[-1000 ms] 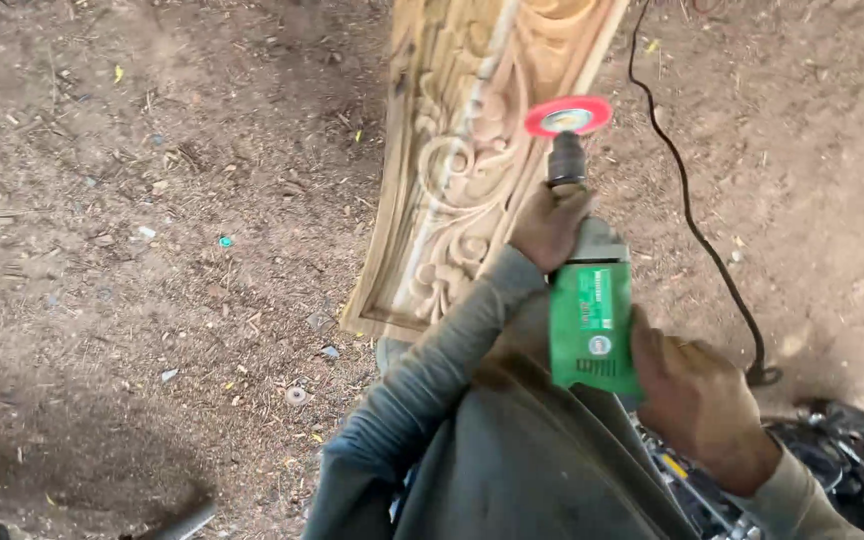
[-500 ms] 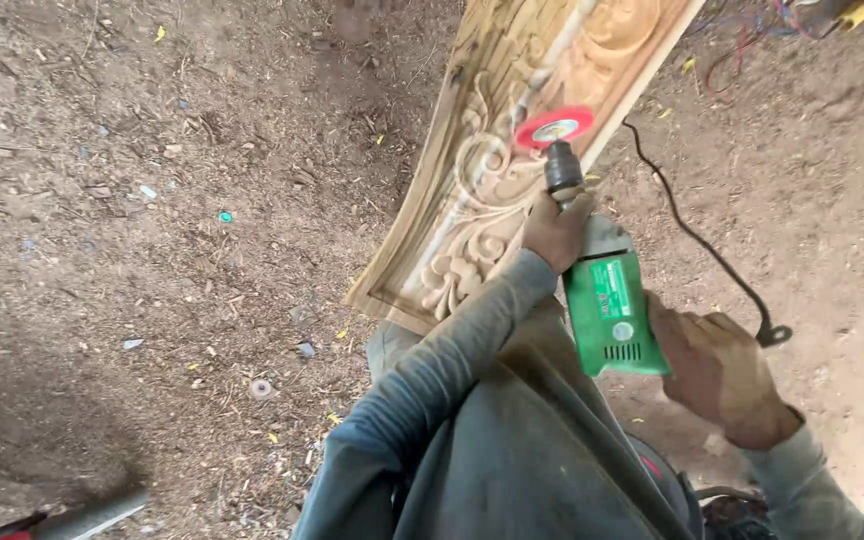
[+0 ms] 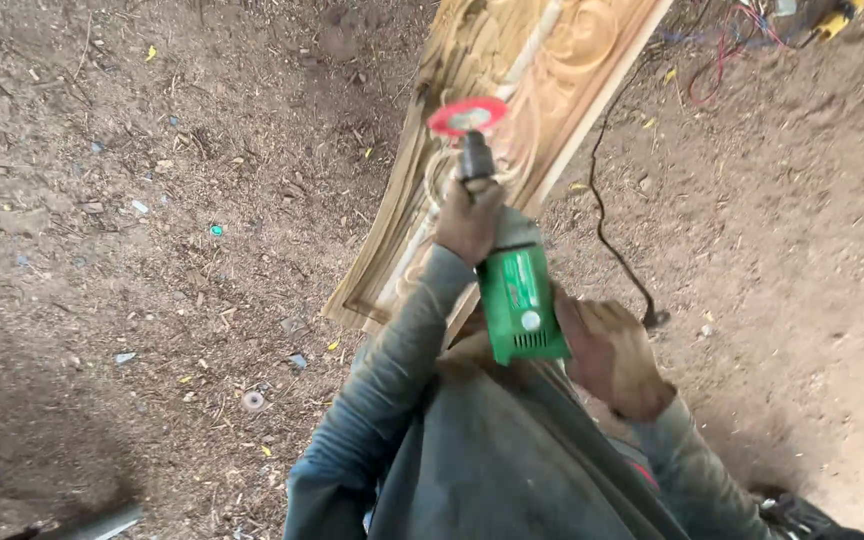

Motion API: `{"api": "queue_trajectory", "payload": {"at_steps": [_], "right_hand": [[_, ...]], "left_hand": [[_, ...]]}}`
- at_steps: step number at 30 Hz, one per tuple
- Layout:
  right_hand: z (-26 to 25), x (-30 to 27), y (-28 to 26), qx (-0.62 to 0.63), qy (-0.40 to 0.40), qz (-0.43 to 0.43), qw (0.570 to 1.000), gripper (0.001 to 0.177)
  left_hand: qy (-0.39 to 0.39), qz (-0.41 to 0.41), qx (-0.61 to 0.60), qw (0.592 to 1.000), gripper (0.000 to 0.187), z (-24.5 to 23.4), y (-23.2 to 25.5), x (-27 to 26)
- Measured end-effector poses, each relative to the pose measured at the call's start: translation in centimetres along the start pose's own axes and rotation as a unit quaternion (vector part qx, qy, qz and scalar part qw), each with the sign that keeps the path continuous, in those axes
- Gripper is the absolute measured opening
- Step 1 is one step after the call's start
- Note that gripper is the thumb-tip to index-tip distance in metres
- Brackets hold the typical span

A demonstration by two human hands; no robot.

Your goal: Using a power drill with a sanding attachment to polish and refine the details of a carved wooden headboard.

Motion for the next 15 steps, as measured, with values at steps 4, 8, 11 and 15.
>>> {"api": "queue_trajectory", "payload": {"at_steps": [4,8,11,15], "right_hand": [[-1.1,2.6,0.4,0.011,0.000,0.015,1.000,0.069],[-2.9,3.8,0.7,-0.013,-0.083,-0.024,0.996,0.082],[-3.1,1.5,1.4,-0.038,-0.117,-0.047,0.991,0.081],[-3.3,1.8,0.8,-0.065,-0.127,-0.079,0.987,0.078]], "left_hand": [[-0.056,-0.089,-0.121,0.987,0.032,0.8,1.1,1.5],[0.030,-0.010,-0.013,0.999,0.034,-0.3,1.6,1.1],[0.007,-0.055,-0.057,0.997,0.033,-0.2,1.0,-1.8],[0.019,-0.099,-0.137,0.985,0.028,-0.8,1.3,-2.7]]}}
Point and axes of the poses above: each hand's wrist, its own x-axis towards the middle knuckle, its own z-axis out of the palm, y = z × x, the point moved 4 cm from there along x, towards the middle knuckle, and after that the axes turned 15 degrees about y, right-handed, at the moved point
